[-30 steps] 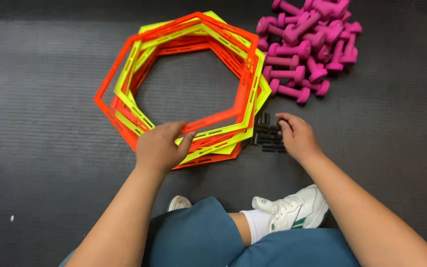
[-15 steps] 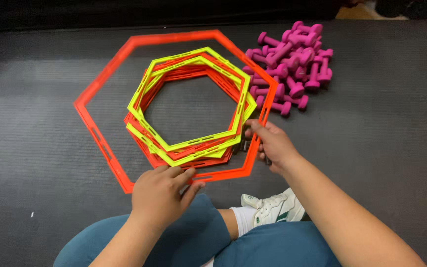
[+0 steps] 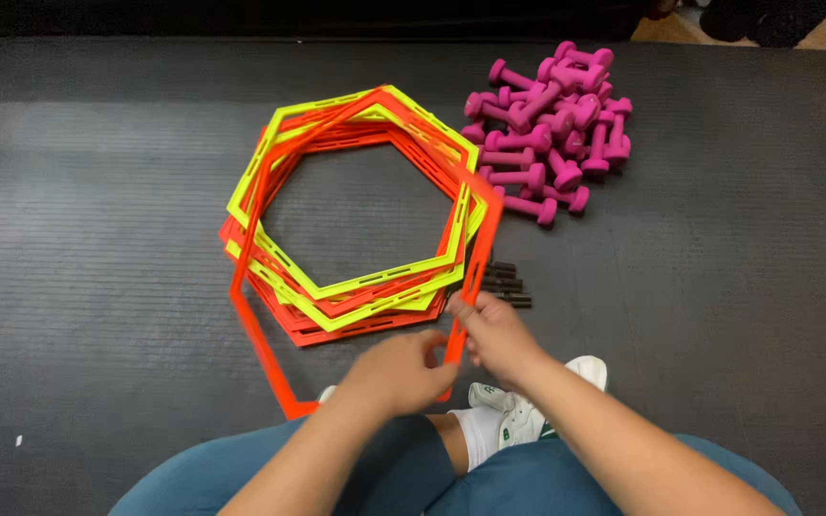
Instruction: The person sits cross-legged on a dark gym mat and assembles hexagonal frames using small black connectors. They handle orange and yellow frames, inserting connectors into slots along the edges to join the pieces together.
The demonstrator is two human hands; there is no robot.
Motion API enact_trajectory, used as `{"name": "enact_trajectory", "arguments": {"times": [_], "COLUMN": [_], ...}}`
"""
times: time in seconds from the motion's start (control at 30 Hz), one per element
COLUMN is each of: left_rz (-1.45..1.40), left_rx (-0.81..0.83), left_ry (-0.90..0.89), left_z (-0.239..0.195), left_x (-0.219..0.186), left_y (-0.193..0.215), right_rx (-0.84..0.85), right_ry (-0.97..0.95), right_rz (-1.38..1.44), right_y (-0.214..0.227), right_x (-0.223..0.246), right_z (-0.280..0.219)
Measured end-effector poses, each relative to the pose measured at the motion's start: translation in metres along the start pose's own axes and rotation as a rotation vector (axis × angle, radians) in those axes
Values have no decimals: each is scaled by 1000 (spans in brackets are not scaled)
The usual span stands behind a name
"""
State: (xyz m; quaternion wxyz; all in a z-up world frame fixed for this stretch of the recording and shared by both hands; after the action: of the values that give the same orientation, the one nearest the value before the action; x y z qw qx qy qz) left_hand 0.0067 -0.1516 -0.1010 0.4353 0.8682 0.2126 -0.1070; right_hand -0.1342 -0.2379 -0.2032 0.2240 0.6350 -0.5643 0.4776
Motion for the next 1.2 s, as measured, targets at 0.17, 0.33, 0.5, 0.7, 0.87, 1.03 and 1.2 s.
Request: {"name": "enact_trajectory", "arguments": {"times": [0.17, 0.33, 0.5, 0.7, 0.87, 1.03, 1.2], "left_rz": [-208, -407, -635, -576, -735, -559, -563], "left_rx": [-123, -164, -236, -516, -475, -532, -551], "left_ry": [-95, -80, -10, 59, -29, -91, -202], "left_z": [9, 7, 37, 23, -2, 3, -1], "left_x": [4, 2, 29, 18, 2, 3, -9], "left_y": [-3, 12, -18, 0, 15, 1, 4], "right_rx": [76, 184, 279, 148, 231, 169, 64], "right_ry": [-79, -100, -13, -39, -93, -36, 27], "right_rz": [-36, 141, 242, 290, 376, 281, 262], "right_y": [-6, -17, -8, -2, 8, 6, -2], "right_x": [-15, 18, 30, 45, 48, 58, 70], "right_z": [6, -8, -9, -16, -14, -25, -38]}}
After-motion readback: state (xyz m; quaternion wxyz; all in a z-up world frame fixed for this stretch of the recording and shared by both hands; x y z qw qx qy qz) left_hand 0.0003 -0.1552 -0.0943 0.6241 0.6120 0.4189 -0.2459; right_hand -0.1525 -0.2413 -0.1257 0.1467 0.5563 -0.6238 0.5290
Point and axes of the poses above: each hand's wrist, its own z-axis towards the middle knuckle, its own y-axis out of the back of the hand, x = y × z, the point moved 4 cm from there along z, towards the middle knuckle, and after that the axes turned 8 degrees about z, right-handed, at the moved point
